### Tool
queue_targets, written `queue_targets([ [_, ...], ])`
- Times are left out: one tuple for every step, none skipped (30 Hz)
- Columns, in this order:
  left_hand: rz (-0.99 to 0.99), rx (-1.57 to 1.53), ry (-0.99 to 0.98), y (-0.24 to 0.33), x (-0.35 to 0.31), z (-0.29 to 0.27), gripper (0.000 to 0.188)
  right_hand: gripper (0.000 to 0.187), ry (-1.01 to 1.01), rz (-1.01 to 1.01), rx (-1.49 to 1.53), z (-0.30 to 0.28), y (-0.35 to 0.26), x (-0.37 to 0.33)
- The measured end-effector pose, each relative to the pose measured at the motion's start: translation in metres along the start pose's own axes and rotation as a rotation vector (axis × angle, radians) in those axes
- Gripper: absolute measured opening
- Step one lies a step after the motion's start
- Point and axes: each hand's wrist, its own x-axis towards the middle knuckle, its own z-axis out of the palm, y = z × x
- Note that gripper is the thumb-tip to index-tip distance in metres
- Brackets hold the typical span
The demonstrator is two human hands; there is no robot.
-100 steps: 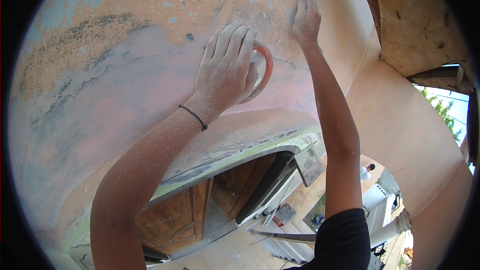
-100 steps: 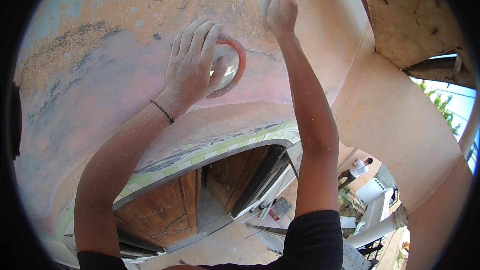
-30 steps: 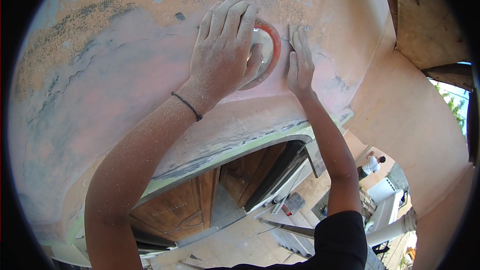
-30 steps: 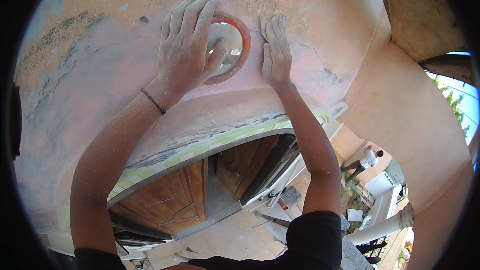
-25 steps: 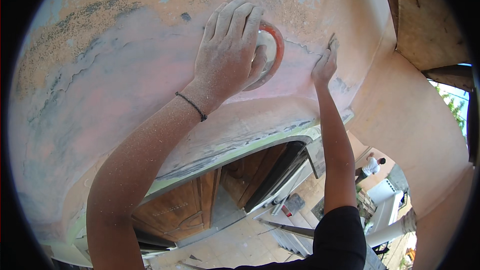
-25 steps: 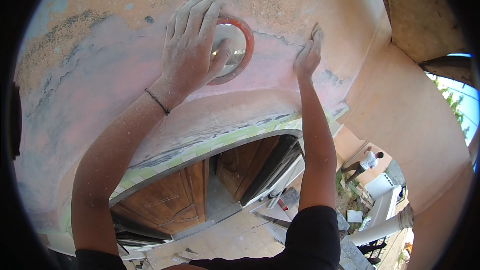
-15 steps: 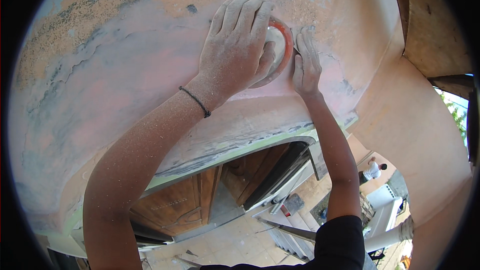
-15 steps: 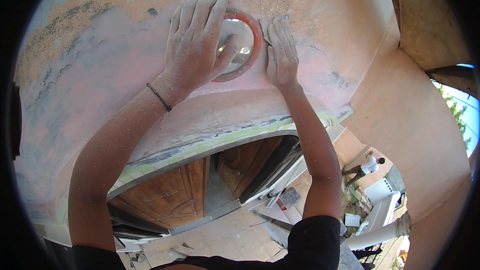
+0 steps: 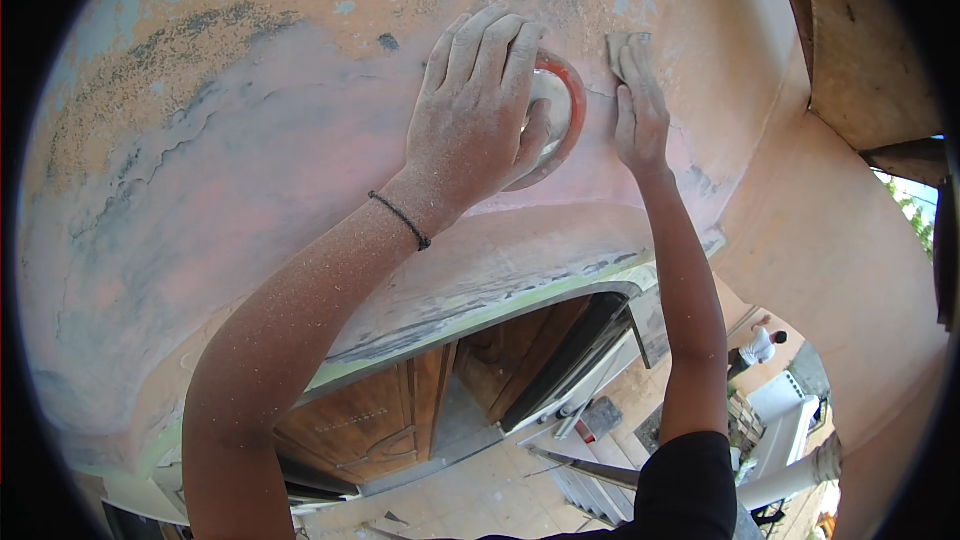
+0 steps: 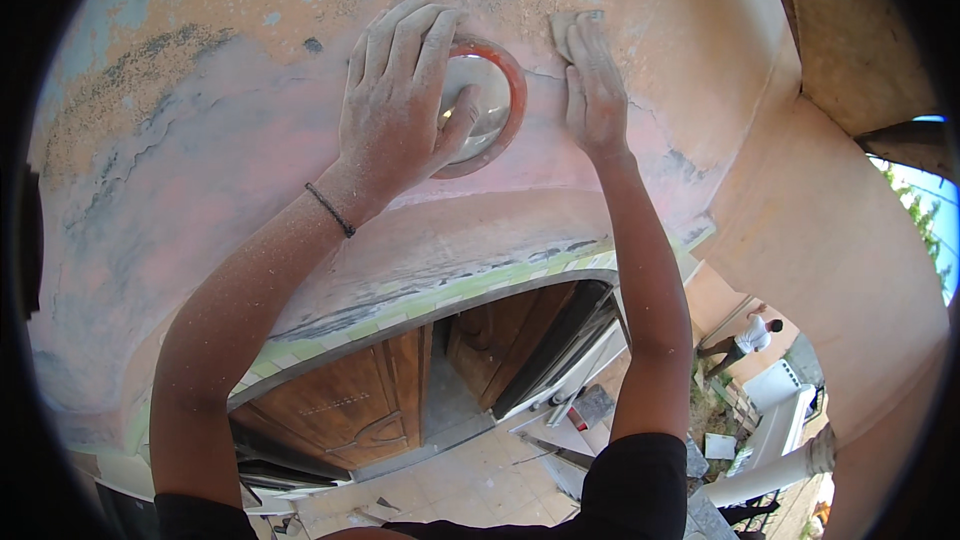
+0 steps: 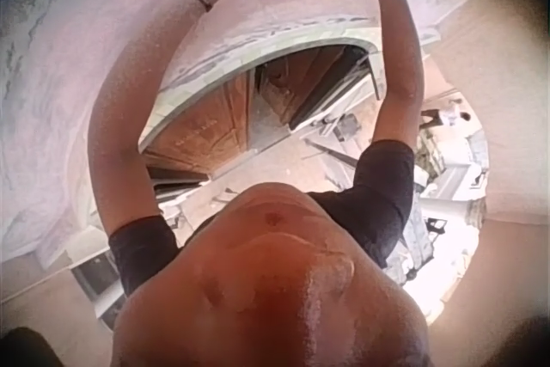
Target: Sanding down a wall surface around a light fixture or outlet before painting.
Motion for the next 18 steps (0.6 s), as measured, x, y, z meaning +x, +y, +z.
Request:
queue_targets([
  [-0.001, -0.008, 0.002, 0.001, 0.0, 0.001, 0.061, 0.045, 0.062, 0.114, -0.047, -0.006, 0.027, 0.005],
  [0.007, -0.003, 0.008, -0.001, 0.001, 0.004, 0.065, 0.045, 0.061, 0.11, -0.052, -0.008, 0.049, 0.013],
  [0.014, -0.001, 0.011, 0.0, 0.001, 0.005, 0.068, 0.044, 0.162, 0.353, 0.031, -0.011, 0.065, 0.021],
  [0.012, -0.007, 0.016, 0.001, 0.001, 0.005, 0.068, 0.044, 0.266, 0.596, 0.114, -0.015, 0.077, 0.023],
  [0.012, -0.001, 0.011, 0.0, 0.001, 0.005, 0.069, 0.044, 0.265, 0.6, 0.114, -0.006, 0.067, 0.023],
  [0.013, 0.006, 0.006, 0.0, 0.0, 0.005, 0.069, 0.045, 0.244, 0.416, -0.006, 0.01, 0.044, 0.027],
  [0.013, 0.009, 0.005, 0.0, 0.0, 0.003, 0.069, 0.046, 0.222, 0.228, -0.122, 0.021, 0.024, 0.03],
  [0.004, 0.019, -0.008, 0.0, -0.002, 0.001, 0.066, 0.046, 0.224, 0.23, -0.113, 0.024, 0.004, 0.026],
  [-0.001, 0.025, -0.019, -0.002, -0.003, 0.0, 0.063, 0.046, 0.104, 0.039, -0.049, 0.021, -0.018, 0.018],
  [0.004, 0.02, -0.016, -0.002, -0.002, 0.0, 0.063, 0.047, -0.017, -0.155, 0.006, 0.016, -0.029, 0.015],
  [0.004, 0.022, -0.014, -0.002, -0.002, -0.001, 0.064, 0.047, -0.015, -0.153, 0.002, 0.01, -0.02, 0.01],
  [0.003, 0.022, -0.011, -0.002, -0.003, -0.002, 0.064, 0.048, -0.042, -0.146, -0.037, -0.002, 0.002, -0.001],
  [0.008, 0.019, 0.0, -0.002, -0.001, -0.001, 0.064, 0.049, -0.063, -0.146, -0.079, -0.012, 0.028, -0.009],
  [0.007, 0.019, -0.005, 0.0, -0.001, 0.001, 0.065, 0.047, -0.003, 0.028, -0.085, -0.015, 0.053, -0.018],
  [0.002, 0.015, -0.015, 0.002, 0.0, 0.004, 0.065, 0.047, -0.006, 0.025, -0.092, -0.02, 0.074, -0.012],
  [0.0, 0.012, -0.015, 0.004, 0.002, 0.005, 0.065, 0.046, 0.11, 0.301, -0.036, -0.022, 0.094, -0.004],
  [0.007, 0.018, -0.005, 0.005, 0.004, 0.005, 0.066, 0.044, 0.227, 0.581, 0.018, -0.024, 0.104, -0.002],
  [0.015, 0.028, -0.002, 0.004, 0.002, 0.004, 0.066, 0.044, 0.222, 0.59, 0.019, -0.018, 0.087, 0.006],
])
